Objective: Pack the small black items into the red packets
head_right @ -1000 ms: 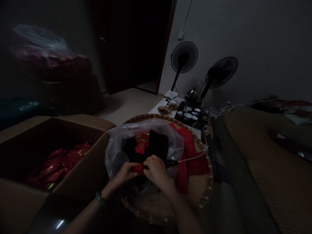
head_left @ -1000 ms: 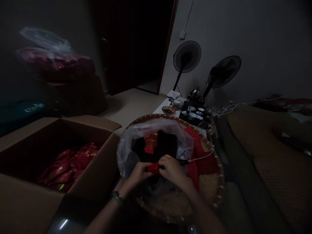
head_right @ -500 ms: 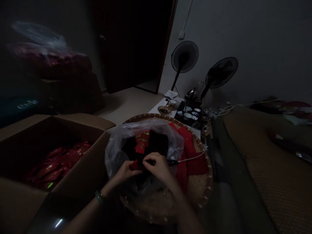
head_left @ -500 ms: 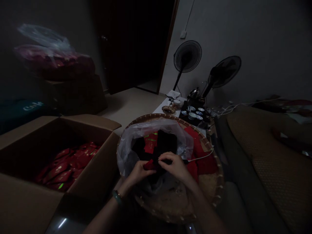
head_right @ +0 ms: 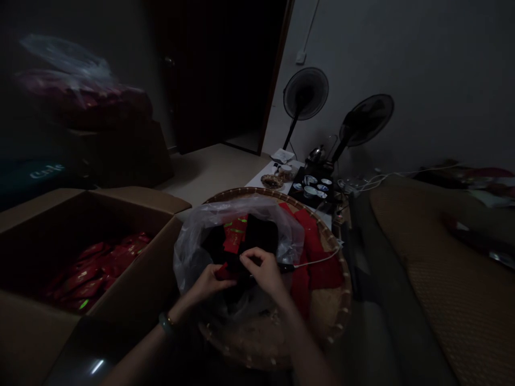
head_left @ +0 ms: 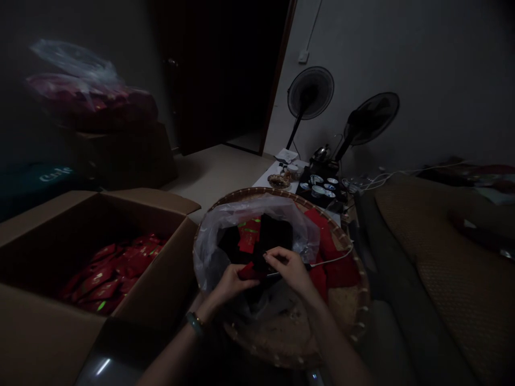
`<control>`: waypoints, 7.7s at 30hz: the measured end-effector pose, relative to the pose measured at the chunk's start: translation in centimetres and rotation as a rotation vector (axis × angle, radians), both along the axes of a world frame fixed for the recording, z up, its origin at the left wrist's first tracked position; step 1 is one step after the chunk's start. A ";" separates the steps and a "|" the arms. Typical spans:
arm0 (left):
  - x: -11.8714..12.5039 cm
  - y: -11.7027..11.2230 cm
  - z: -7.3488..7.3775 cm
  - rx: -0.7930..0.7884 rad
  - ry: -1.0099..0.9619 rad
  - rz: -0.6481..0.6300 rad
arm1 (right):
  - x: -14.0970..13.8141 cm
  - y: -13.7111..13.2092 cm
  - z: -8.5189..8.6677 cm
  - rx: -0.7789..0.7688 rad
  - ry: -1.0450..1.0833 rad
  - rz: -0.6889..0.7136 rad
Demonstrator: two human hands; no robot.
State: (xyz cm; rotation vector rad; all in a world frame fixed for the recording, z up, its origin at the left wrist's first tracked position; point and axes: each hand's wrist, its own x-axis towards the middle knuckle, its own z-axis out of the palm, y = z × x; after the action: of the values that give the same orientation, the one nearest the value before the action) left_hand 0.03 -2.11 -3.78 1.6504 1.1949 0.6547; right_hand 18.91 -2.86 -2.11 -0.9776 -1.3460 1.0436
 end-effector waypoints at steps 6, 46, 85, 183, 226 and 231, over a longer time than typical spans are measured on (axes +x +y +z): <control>-0.1 0.1 0.0 -0.039 -0.024 0.021 | 1.1 1.2 -0.5 -0.018 0.068 -0.270; 0.5 -0.6 0.5 0.015 -0.021 0.029 | 0.0 -0.8 0.5 0.232 -0.281 0.089; 1.1 -1.4 2.3 -0.484 -0.080 0.035 | -3.7 2.2 -3.5 0.101 -0.290 0.101; 7.6 0.8 -0.4 -0.352 -0.139 0.144 | 7.3 4.8 -6.8 -0.046 -0.291 0.139; 2.2 0.8 1.3 -0.035 -0.187 0.394 | -1.7 1.6 -5.3 -0.017 -0.018 -0.025; 2.0 0.4 0.8 -0.130 -0.293 0.373 | -2.2 1.2 -6.6 -0.153 0.075 -0.003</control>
State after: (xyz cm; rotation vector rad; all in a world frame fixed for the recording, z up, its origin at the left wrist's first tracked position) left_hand 2.05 -1.71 -2.94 1.1831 1.3067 0.9917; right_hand 16.74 -1.62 -8.67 -1.0424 -1.2168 1.1827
